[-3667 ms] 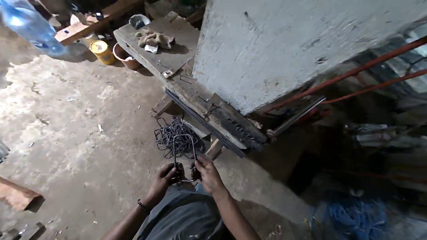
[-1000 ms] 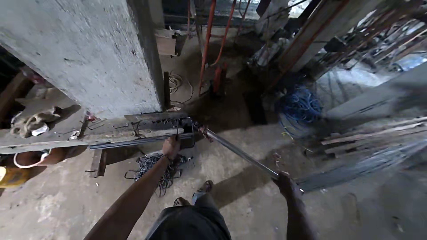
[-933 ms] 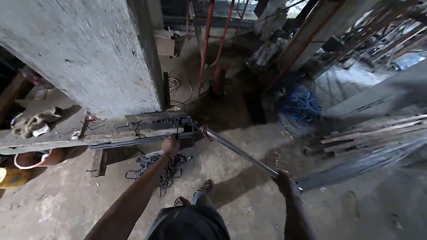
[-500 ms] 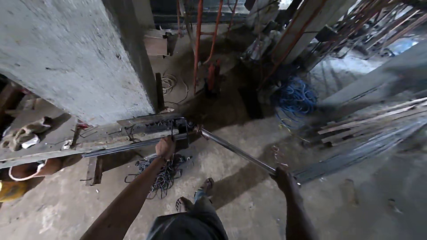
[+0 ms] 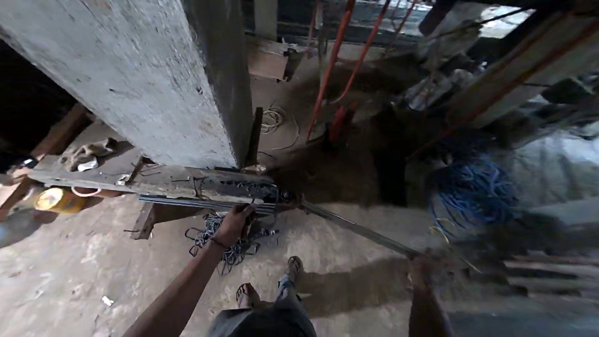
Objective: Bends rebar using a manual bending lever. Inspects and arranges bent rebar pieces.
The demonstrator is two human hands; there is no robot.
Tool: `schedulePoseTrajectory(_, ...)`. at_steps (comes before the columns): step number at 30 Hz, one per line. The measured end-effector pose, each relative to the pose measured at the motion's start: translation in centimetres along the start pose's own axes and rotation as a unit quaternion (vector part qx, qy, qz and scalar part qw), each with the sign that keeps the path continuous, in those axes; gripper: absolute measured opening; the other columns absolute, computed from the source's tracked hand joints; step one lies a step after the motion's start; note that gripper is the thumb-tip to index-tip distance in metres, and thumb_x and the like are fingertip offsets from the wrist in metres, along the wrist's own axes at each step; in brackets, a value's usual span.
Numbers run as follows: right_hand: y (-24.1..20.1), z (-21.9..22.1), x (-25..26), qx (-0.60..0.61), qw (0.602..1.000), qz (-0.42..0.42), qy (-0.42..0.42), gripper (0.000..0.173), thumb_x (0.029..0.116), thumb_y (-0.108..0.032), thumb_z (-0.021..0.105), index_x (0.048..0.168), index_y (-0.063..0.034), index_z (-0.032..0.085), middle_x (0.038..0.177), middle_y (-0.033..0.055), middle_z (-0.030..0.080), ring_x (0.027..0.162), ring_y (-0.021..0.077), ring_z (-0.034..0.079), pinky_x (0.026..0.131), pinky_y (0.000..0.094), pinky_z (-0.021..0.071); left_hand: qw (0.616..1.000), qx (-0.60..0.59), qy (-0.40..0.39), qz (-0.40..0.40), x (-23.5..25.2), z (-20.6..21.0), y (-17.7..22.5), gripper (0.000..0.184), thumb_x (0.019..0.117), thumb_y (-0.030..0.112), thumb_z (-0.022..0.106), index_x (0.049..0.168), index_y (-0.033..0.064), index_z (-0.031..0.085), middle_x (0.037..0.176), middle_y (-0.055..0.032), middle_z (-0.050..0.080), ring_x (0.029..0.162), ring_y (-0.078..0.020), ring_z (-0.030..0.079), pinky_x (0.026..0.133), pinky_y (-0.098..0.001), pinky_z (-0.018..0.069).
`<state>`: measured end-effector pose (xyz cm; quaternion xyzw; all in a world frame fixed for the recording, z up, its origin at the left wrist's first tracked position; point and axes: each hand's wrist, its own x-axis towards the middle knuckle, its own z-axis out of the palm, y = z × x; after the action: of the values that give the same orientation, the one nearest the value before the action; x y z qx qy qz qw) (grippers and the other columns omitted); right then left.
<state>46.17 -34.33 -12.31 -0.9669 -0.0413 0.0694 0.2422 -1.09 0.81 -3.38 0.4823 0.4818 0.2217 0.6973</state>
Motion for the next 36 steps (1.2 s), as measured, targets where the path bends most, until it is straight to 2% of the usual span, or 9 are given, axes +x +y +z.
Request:
schedulePoseTrajectory(6, -16.5, 1.8, 7.8, 0.014, 0.992, -0.117, -0.049, 0.049, 0.1071, -0.004, 0.044, 0.153, 0.0104, 0.035, 0.159, 0.033, 0.035, 0.15, 0.0434, 0.034, 0.124, 0.0526, 0.0269, 0.983, -0.104, 0.152, -0.008, -2.3, 8.1, 4.9, 0.023, 0.1057, 0.021, 0.058, 0.104, -0.0007, 0.067, 0.073, -0.0021, 0.062, 0.058, -0.0084, 0.056, 0.055, -0.0241, 0.0498)
schedulePoseTrajectory(10, -26.5, 5.2, 9.6, -0.042, 0.961, -0.241, -0.126, 0.063, 0.0982, 0.0, 0.057, 0.157, 0.004, 0.033, 0.152, 0.0324, 0.045, 0.141, 0.0464, 0.047, 0.116, 0.0585, 0.0386, 0.971, 0.193, 0.128, 0.06, -4.1, 13.1, 8.6, 0.026, 0.1014, 0.027, 0.06, 0.107, 0.0038, 0.07, 0.084, -0.0065, 0.068, 0.074, -0.0163, 0.065, 0.072, -0.0387, 0.0563)
schedulePoseTrajectory(12, -30.2, 7.7, 8.2, 0.047, 0.935, -0.297, -0.186, 0.067, 0.0983, 0.005, 0.054, 0.16, 0.0018, 0.028, 0.153, 0.0281, 0.047, 0.138, 0.0394, 0.051, 0.114, 0.0487, 0.0438, 0.942, 0.287, 0.136, 0.11, -6.5, 14.0, 8.8, 0.028, 0.1011, 0.033, 0.056, 0.106, 0.0095, 0.07, 0.081, -0.0062, 0.068, 0.072, -0.0205, 0.067, 0.068, -0.0449, 0.0564)
schedulePoseTrajectory(15, -33.4, 11.6, 4.7, 0.123, 0.895, -0.339, -0.263, 0.064, 0.1019, 0.002, 0.051, 0.161, 0.0011, 0.025, 0.152, 0.0281, 0.048, 0.133, 0.0371, 0.056, 0.11, 0.0435, 0.0485, 0.942, 0.209, 0.195, 0.176, -10.8, 11.5, 7.0, 0.029, 0.1044, 0.03, 0.054, 0.101, 0.0066, 0.07, 0.068, 0.0002, 0.06, 0.056, -0.0096, 0.056, 0.054, -0.0299, 0.0494)
schedulePoseTrajectory(18, -32.8, 14.9, 0.8, 0.139, 0.863, -0.366, -0.318, 0.06, 0.1004, 0.004, 0.052, 0.157, 0.0044, 0.032, 0.153, 0.0308, 0.046, 0.138, 0.0388, 0.052, 0.112, 0.0453, 0.0453, 0.957, 0.035, 0.24, 0.16, -16.1, 6.7, 4.0, 0.031, 0.1077, 0.032, 0.048, 0.102, 0.0089, 0.067, 0.068, 0.0086, 0.053, 0.055, -0.0014, 0.048, 0.052, -0.0195, 0.0432)
schedulePoseTrajectory(23, -26.1, 16.7, -4.7, -0.105, 0.872, -0.32, -0.355, 0.042, 0.1027, -0.015, 0.062, 0.138, 0.0073, 0.056, 0.136, 0.0317, 0.059, 0.129, 0.0451, 0.058, 0.11, 0.0599, 0.0441, 0.91, -0.064, 0.398, 0.096, -20.8, 0.1, -2.7, 0.036, 0.1104, 0.028, 0.034, 0.098, 0.012, 0.064, 0.063, 0.01, 0.049, 0.053, -0.0021, 0.047, 0.052, -0.0186, 0.043)
schedulePoseTrajectory(32, -10.0, 14.0, -7.7, -0.278, 0.812, -0.222, -0.462, 0.034, 0.1007, -0.008, 0.062, 0.133, 0.0047, 0.063, 0.128, 0.03, 0.066, 0.119, 0.0445, 0.064, 0.104, 0.059, 0.0496, 0.825, -0.25, 0.502, 0.062, -11.6, -7.9, -16.9, 0.04, 0.1134, 0.028, 0.029, 0.101, 0.0057, 0.06, 0.066, 0.0057, 0.052, 0.056, -0.0058, 0.05, 0.057, -0.0231, 0.0483)
schedulePoseTrajectory(34, -7.9, 13.6, -7.8, -0.296, 0.809, -0.203, -0.466, 0.035, 0.0995, -0.008, 0.063, 0.132, 0.0049, 0.063, 0.125, 0.0295, 0.067, 0.114, 0.0427, 0.067, 0.1, 0.0575, 0.0526, 0.824, -0.267, 0.497, -0.039, -7.7, -10.2, -21.3, 0.055, 0.1134, 0.04, 0.024, 0.125, -0.0015, 0.058, 0.088, -0.0087, 0.066, 0.077, -0.0173, 0.064, 0.073, -0.0357, 0.0565)
schedulePoseTrajectory(36, -7.3, 12.5, -8.5, -0.306, 0.812, -0.179, -0.464, 0.033, 0.0992, -0.006, 0.064, 0.13, 0.0057, 0.063, 0.123, 0.0302, 0.067, 0.111, 0.0423, 0.067, 0.098, 0.0566, 0.053, 0.806, -0.318, 0.465, -0.183, -5.9, -11.7, -26.3, 0.068, 0.1117, 0.051, 0.018, 0.151, -0.0003, 0.039, 0.131, -0.0223, 0.063, 0.112, -0.03, 0.065, 0.094, -0.0481, 0.0523)
